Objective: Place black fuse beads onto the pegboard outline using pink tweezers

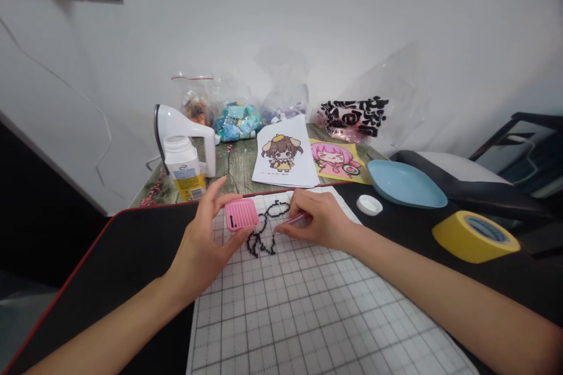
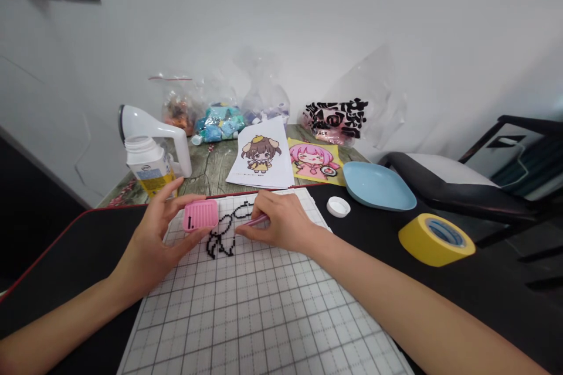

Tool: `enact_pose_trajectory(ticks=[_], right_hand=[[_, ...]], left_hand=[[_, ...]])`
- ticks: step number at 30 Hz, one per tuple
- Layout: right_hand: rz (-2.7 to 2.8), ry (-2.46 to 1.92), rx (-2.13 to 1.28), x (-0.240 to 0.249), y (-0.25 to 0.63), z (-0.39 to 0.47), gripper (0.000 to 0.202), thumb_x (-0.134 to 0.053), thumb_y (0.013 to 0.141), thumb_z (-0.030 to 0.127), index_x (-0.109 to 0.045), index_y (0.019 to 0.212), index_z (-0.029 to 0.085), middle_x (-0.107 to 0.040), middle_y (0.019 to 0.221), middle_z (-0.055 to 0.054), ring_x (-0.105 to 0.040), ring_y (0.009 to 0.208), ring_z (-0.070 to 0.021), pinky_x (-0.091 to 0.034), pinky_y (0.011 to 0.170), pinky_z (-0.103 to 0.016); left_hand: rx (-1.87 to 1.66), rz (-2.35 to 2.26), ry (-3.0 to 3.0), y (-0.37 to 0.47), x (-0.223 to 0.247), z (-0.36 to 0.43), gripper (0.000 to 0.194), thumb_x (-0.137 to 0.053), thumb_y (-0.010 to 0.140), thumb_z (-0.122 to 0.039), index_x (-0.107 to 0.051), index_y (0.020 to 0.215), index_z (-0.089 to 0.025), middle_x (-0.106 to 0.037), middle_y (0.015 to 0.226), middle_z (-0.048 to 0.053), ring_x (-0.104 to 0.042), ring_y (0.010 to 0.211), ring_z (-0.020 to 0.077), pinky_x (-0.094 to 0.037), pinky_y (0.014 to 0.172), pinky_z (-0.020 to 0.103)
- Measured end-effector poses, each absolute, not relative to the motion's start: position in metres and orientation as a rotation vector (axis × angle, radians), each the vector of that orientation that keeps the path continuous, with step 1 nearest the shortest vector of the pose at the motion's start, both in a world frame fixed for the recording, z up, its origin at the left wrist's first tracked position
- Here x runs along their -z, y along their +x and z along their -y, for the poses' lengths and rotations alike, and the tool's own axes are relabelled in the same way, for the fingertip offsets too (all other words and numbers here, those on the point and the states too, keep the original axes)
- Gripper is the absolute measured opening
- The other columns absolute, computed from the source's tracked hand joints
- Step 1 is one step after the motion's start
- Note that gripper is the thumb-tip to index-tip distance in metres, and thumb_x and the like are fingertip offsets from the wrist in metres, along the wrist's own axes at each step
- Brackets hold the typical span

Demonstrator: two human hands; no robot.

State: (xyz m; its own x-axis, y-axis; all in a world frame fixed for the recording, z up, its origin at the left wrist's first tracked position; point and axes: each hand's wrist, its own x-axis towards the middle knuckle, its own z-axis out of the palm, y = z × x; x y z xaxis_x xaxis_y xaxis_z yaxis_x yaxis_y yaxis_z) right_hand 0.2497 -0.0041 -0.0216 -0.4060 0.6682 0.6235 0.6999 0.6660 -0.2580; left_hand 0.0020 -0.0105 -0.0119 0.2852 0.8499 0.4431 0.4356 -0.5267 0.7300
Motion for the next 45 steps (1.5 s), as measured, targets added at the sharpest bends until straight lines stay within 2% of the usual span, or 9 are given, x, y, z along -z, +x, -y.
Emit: enact_pose_trajectory(ticks=[29, 39, 45], right_hand=[[2.169, -1.026, 0.075, 0.0185, 0.2474, 0.0059, 0.038, -0.069, 0.079, 0.051, -0.053, 0.065, 0.018, -0.054, 0.061, 0.003, -0.044, 0.05, -0.007, -0.027, 0.049, -0.021], [2.139, -1.014, 0.074, 0.0196, 0.2478, 0.0059, 0.039, -0.068, 0.079, 0.052, -0.052, 0.066, 0.019, -0.054, 0.063, 0.003, -0.044, 0.051, -0.0072, -0.028, 0.049, -0.021], [2.117, -0.99, 0.079, 0.0198, 0.2469, 0.0063, 0.038, -0.068, 0.08, 0.051, -0.051, 0.067, 0.02, -0.054, 0.063, 0.003, -0.043, 0.051, -0.0073, -0.029, 0.049, -0.022]], left_hand=[[-1.173, -1.132, 2.109, 0.0016, 0.0116, 0.0107, 0.077, -0.067, 0.083, -0.038, -0.022, 0.144, -0.031, -0.064, 0.125, 0.006, -0.061, 0.115, 0.0236, -0.045, 0.102, 0.046], [-1.185, -1.176, 2.134, 0.0012, 0.0098, 0.0115, 0.083, -0.072, 0.078, -0.044, -0.025, 0.145, -0.029, -0.066, 0.124, 0.008, -0.064, 0.113, 0.0265, -0.05, 0.097, 0.046], [-1.194, -1.132, 2.136, 0.0018, 0.0088, 0.0136, 0.082, -0.074, 0.078, -0.04, -0.027, 0.144, -0.029, -0.068, 0.12, 0.007, -0.065, 0.112, 0.0256, -0.052, 0.097, 0.044]])
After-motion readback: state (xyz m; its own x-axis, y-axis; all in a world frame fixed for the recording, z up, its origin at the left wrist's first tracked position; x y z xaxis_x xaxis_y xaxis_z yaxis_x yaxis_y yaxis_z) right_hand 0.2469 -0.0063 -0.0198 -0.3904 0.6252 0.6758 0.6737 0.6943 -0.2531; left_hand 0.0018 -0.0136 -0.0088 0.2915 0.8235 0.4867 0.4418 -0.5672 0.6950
